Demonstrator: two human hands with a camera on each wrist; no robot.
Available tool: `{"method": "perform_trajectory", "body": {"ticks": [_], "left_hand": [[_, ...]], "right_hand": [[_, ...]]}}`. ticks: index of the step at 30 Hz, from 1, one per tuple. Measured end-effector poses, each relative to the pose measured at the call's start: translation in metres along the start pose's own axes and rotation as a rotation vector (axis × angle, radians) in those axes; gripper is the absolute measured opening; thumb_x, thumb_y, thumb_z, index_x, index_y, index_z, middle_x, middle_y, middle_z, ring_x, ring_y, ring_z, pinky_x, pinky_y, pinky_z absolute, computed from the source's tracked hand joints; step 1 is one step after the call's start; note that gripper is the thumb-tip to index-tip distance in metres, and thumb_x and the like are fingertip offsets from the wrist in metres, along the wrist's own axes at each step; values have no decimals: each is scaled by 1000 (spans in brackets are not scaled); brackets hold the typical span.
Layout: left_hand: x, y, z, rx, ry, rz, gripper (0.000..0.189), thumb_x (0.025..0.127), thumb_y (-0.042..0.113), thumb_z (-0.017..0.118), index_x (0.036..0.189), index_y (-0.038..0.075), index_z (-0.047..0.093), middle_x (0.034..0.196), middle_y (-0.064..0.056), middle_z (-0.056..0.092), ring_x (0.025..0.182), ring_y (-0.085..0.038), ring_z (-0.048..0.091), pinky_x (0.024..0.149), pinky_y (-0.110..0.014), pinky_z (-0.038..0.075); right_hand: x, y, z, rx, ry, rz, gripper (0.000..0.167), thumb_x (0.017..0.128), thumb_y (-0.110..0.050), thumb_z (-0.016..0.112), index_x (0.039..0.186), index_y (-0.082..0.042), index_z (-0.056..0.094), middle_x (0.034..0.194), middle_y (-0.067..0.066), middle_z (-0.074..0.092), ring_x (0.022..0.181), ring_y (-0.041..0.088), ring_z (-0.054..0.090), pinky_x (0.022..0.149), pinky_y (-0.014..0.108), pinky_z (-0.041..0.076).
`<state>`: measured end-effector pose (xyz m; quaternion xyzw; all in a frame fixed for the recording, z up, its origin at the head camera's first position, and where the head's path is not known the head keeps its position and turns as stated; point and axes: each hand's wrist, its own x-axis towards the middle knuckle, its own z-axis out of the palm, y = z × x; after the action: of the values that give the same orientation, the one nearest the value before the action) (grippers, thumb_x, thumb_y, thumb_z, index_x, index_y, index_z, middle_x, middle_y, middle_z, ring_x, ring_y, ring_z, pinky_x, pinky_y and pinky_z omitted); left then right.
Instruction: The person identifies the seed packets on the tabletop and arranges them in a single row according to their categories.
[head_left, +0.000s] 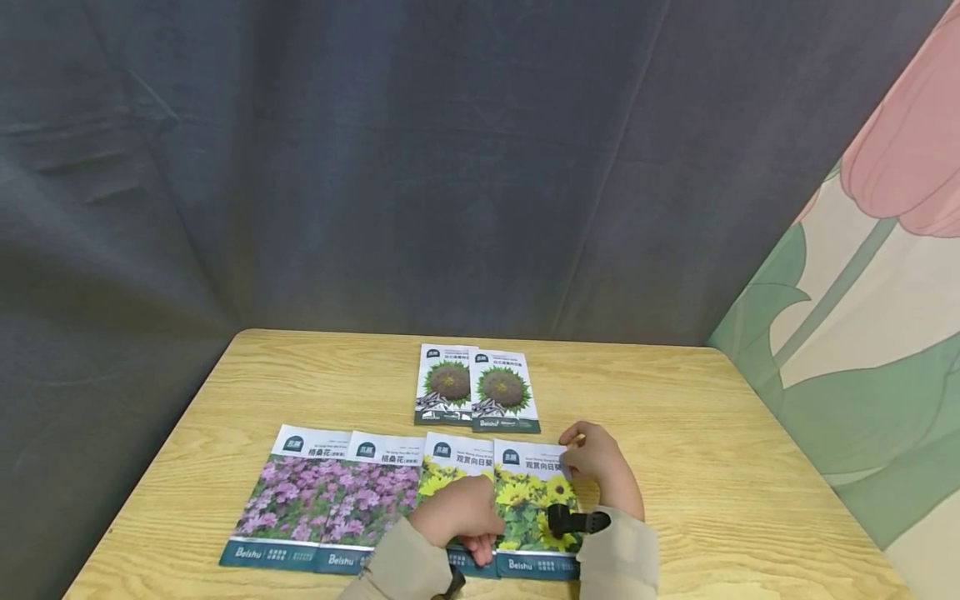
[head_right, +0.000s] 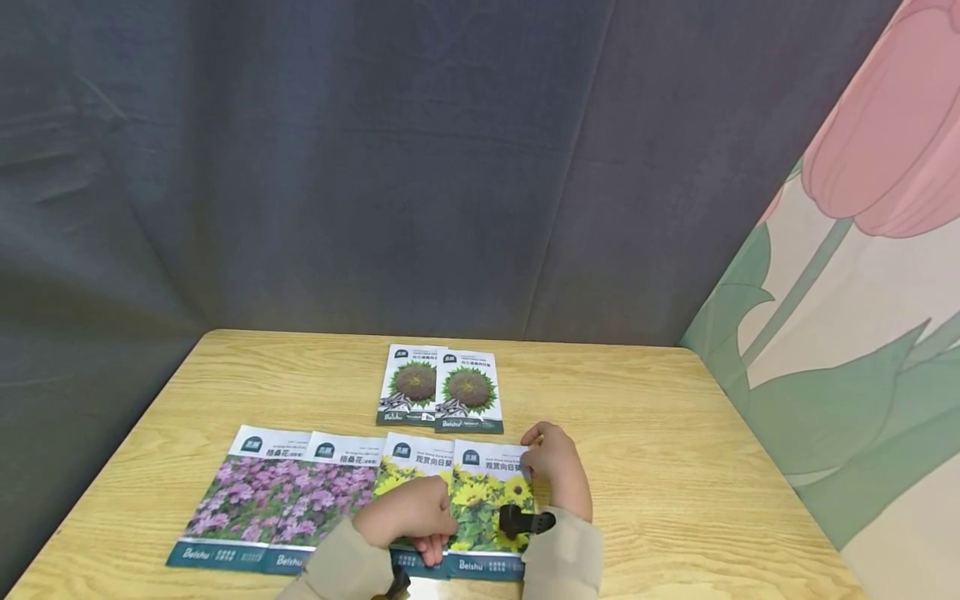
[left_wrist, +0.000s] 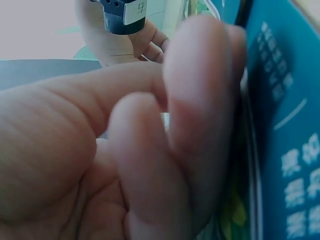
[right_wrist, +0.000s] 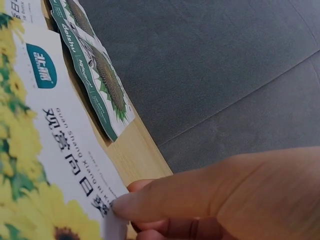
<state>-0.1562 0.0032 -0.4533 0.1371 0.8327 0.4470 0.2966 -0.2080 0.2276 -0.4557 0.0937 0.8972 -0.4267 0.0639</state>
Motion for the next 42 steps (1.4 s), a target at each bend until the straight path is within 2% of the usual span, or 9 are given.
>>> {"method": "perform_trajectory", "body": {"ticks": [6,13,16,20,24,28,32,35,42], "left_hand": [[0,-1,-1,4,-8,7,30,89,-2,64,58,-2,66,46,-4,59,37,-9,50,43,-25,49],[0,-1,-5,7,-15,24,36,95,8,64,60,-2,67,47,-5,59,38,-11,52,57,-28,57],[1,0,-9,35,0,50,38,96,10,63,58,2,64,48,-5,60,40,-12,55,52,-28,52],[1,0,-14,36,30,77,42,97,9,61,55,10,53,53,-6,62,47,-17,60,48,-28,44],[0,0,-20,35,71,105,31,100,12,60,69,9,58,63,-8,65,55,-22,63,55,-33,51],[1,-1,-26,36,121,136,15,101,14,60,90,7,66,72,-7,65,62,-24,64,60,-37,51],[2,-5,-35,40,192,170,15,103,16,56,98,7,66,74,-7,65,63,-23,60,56,-37,44],[4,-9,-43,35,259,177,17,104,18,54,105,6,65,80,-7,65,68,-22,60,58,-37,45],[10,-20,-60,-32,428,193,17,103,13,56,116,4,63,112,-12,63,98,-31,65,72,-41,55]], "right_hand": [[1,2,0,8,0,3,17,82,11,65,97,5,62,79,14,54,61,22,54,51,29,48],[0,0,-1,1,-2,6,18,84,9,66,101,5,63,78,12,53,62,23,55,51,30,50],[-1,-2,-2,6,0,16,18,85,9,66,102,5,63,79,12,52,63,23,55,52,31,50],[-1,-4,-2,11,2,20,19,85,8,65,104,5,63,84,15,55,66,24,58,54,32,52],[-2,-6,-3,11,1,8,20,88,6,64,108,6,62,91,18,59,69,25,61,57,35,56],[-2,-8,-3,1,12,-21,21,93,2,61,113,5,61,91,17,59,69,25,60,57,35,54],[-1,-13,-2,-24,56,-77,20,95,0,63,114,5,62,86,13,58,68,22,55,56,32,48],[0,-18,2,-38,89,-128,20,94,0,65,113,6,63,87,14,58,70,23,53,56,32,44],[4,-29,21,-66,133,-203,18,93,3,65,111,4,65,99,18,59,84,30,61,65,40,53]]}}
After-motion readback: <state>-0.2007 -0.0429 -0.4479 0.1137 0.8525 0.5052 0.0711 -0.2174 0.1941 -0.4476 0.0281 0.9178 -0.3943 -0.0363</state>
